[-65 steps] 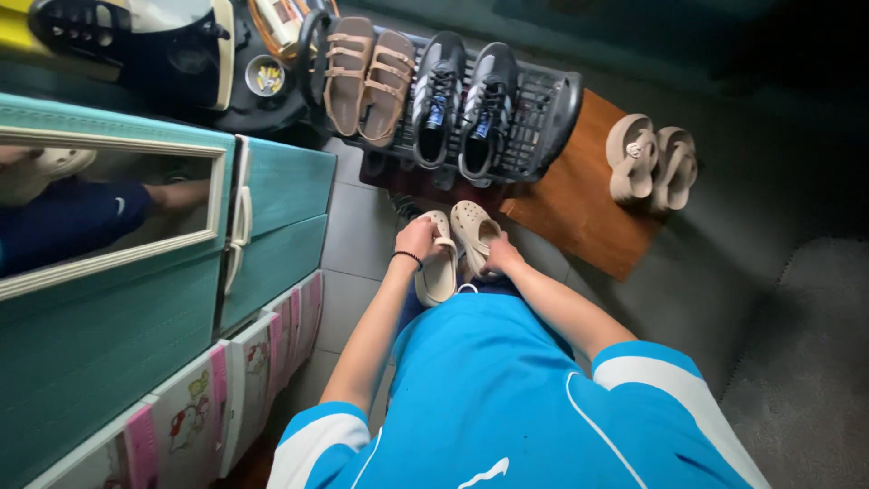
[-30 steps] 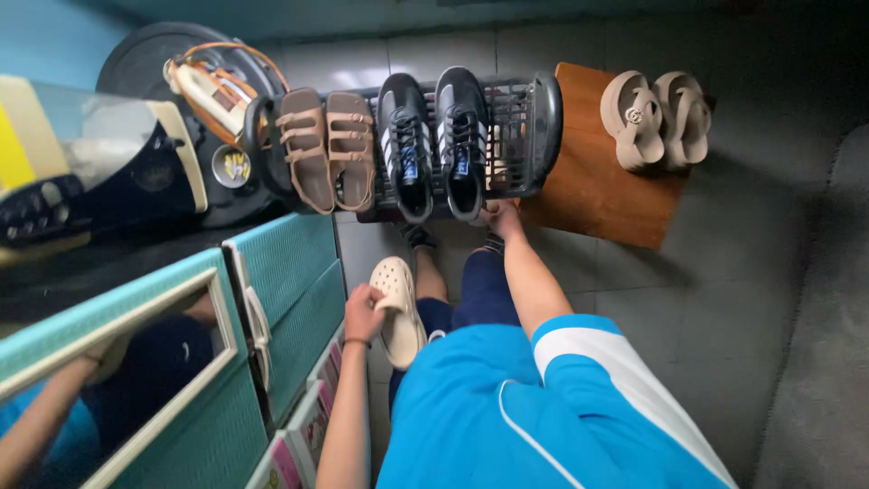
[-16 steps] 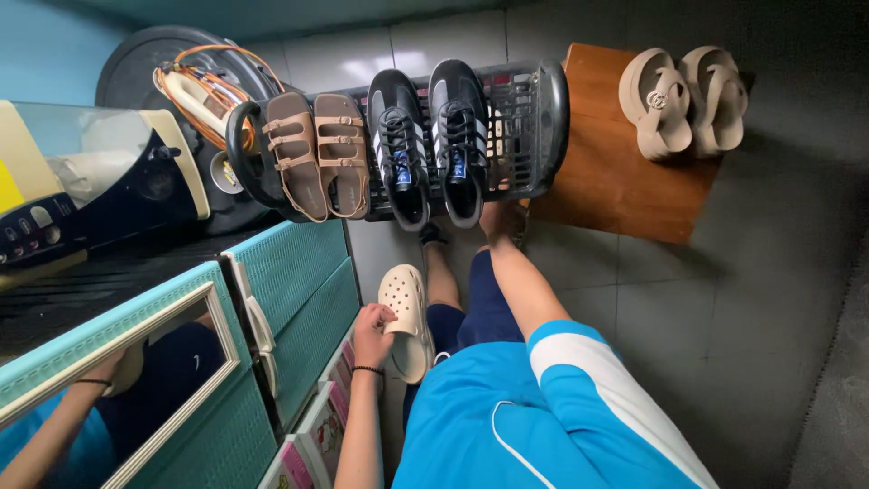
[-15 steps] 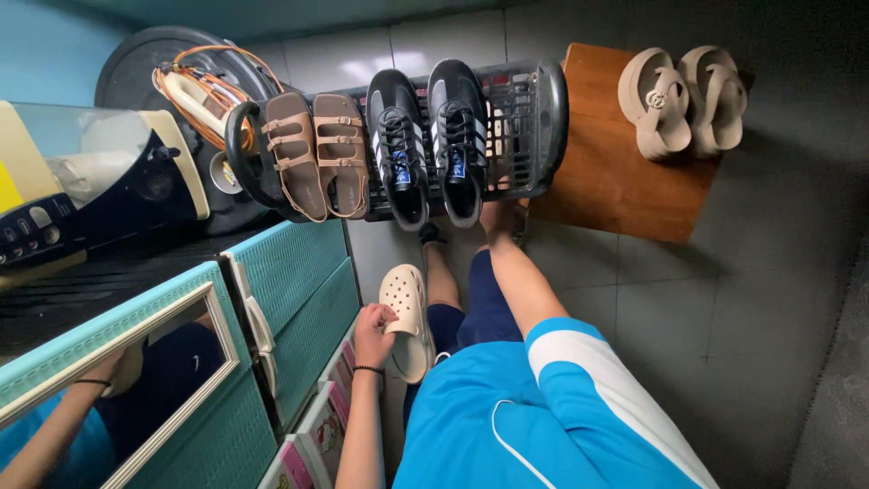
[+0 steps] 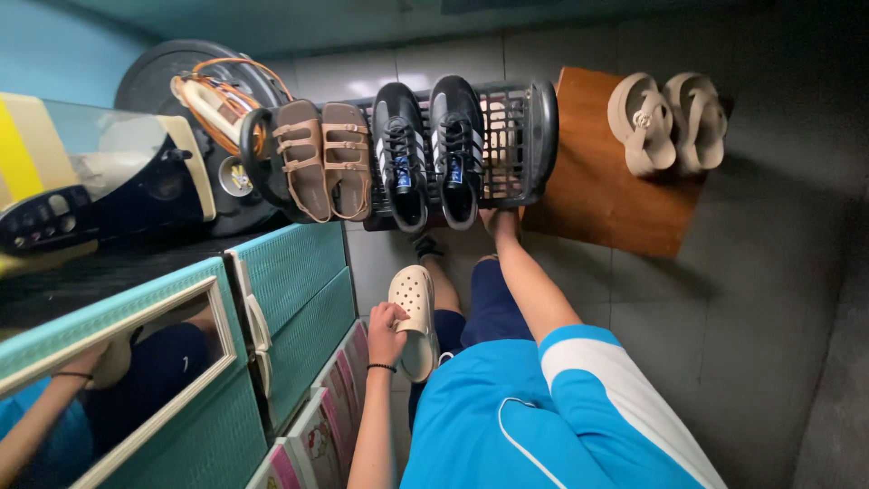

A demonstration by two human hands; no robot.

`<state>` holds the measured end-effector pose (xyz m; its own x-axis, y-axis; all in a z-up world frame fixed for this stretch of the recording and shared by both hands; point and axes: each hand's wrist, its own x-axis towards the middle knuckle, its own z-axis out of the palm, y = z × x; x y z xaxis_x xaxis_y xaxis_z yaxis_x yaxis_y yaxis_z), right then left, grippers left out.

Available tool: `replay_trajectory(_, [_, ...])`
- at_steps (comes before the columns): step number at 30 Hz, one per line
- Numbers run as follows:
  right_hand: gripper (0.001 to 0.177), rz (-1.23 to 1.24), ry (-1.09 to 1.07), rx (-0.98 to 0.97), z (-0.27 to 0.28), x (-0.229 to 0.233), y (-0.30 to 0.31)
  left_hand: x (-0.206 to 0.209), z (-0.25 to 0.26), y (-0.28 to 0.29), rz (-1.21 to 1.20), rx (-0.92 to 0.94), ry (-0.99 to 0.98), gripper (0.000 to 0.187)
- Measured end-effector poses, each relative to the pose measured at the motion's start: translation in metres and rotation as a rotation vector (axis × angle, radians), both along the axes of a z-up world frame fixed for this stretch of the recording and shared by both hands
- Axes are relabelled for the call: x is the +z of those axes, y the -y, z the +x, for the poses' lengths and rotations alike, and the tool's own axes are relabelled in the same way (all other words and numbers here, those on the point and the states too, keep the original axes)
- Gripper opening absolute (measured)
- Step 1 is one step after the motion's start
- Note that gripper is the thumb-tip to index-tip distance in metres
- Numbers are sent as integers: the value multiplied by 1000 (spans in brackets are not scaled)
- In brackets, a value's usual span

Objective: Organize various shoes and sandals on a small wooden bench and in a nearby black basket.

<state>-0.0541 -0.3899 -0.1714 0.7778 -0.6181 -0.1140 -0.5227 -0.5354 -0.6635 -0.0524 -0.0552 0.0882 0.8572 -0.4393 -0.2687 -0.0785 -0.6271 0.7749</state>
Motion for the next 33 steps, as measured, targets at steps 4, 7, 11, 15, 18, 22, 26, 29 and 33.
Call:
replay_trajectory(4, [51, 75, -40, -78, -42, -28, -6, 2, -14, 11, 2, 73, 30, 24])
replay_trajectory(7, [40, 420, -136, 118, -107, -106, -23, -7, -28, 17, 20, 134, 82, 24])
replay_trajectory(11, [58, 1083, -584, 413, -108, 10, -58, -26, -36, 31, 46, 171, 212, 22])
replay_trajectory(15, [64, 1218, -738, 406, -122, 124, -75, -70, -32, 38, 22, 209, 218, 26])
replay_trajectory(18, [63, 1191, -669, 463, -156, 94, -49, -98, -17, 64, 87, 169, 139, 25])
replay_trajectory(22, [40, 949, -577, 285, -209, 75, 22, -139, 1, 83, 154, 405, 293, 15])
replay_trajectory(26, [21, 964, -390, -223, -326, 30, 110, -206, 22, 89, -29, 426, -47, 24])
replay_trajectory(29, [16, 956, -307, -423, -412, 77, 141, -227, 34, 104, -30, 322, 57, 29])
replay_trajectory(33, [19, 900, -509, -551, -516, 92, 128, -272, 56, 129, -23, 396, 210, 36])
